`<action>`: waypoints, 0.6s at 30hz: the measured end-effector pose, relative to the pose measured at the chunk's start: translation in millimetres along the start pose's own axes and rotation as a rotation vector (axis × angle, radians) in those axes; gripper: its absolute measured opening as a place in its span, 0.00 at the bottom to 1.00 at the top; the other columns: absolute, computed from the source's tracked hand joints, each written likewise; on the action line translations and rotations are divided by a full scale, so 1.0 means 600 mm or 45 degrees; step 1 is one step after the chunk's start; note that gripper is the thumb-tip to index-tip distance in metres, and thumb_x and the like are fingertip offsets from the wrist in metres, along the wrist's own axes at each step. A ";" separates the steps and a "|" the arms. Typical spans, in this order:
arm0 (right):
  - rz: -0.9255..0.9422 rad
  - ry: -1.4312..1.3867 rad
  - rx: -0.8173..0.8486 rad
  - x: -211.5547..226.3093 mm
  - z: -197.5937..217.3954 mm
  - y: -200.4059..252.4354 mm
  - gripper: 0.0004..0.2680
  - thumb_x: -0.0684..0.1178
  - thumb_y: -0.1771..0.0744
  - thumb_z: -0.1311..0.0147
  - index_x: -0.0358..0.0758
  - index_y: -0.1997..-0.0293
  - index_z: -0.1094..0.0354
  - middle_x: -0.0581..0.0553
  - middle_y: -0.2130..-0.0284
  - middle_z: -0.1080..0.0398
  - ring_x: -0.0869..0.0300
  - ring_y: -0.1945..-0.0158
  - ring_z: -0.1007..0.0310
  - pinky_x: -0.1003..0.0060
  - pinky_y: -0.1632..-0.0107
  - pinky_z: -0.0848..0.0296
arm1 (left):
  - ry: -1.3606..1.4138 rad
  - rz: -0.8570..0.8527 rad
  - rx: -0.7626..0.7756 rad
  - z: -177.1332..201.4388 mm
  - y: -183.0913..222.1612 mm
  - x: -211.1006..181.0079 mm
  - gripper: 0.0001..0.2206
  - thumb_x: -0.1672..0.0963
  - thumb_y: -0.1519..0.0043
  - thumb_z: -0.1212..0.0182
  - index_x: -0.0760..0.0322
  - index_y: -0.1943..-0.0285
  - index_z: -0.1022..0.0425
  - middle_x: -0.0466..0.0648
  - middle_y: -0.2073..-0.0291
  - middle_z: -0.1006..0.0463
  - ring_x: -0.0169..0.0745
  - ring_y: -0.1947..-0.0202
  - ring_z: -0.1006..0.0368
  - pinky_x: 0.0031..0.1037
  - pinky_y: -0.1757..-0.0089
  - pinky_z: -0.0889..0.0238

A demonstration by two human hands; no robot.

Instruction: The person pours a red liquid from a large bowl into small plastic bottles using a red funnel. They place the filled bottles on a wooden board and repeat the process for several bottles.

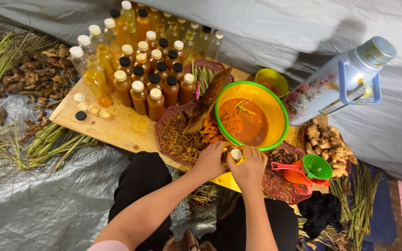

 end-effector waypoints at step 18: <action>-0.205 -0.821 -0.325 -0.003 0.094 -0.003 0.11 0.53 0.28 0.42 0.35 0.48 0.24 0.43 0.67 0.29 0.58 0.68 0.32 0.63 0.58 0.29 | -0.139 -0.302 -0.930 0.247 0.117 0.050 0.24 0.50 0.53 0.15 0.62 0.49 0.13 0.55 0.65 0.11 0.58 0.58 0.13 0.40 0.53 0.20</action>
Point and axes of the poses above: each hand's wrist, its own y-axis away from the middle knuckle, its own z-axis out of the back of the hand, x = y × z, the point moved 5 cm from there along -y, towards the middle knuckle
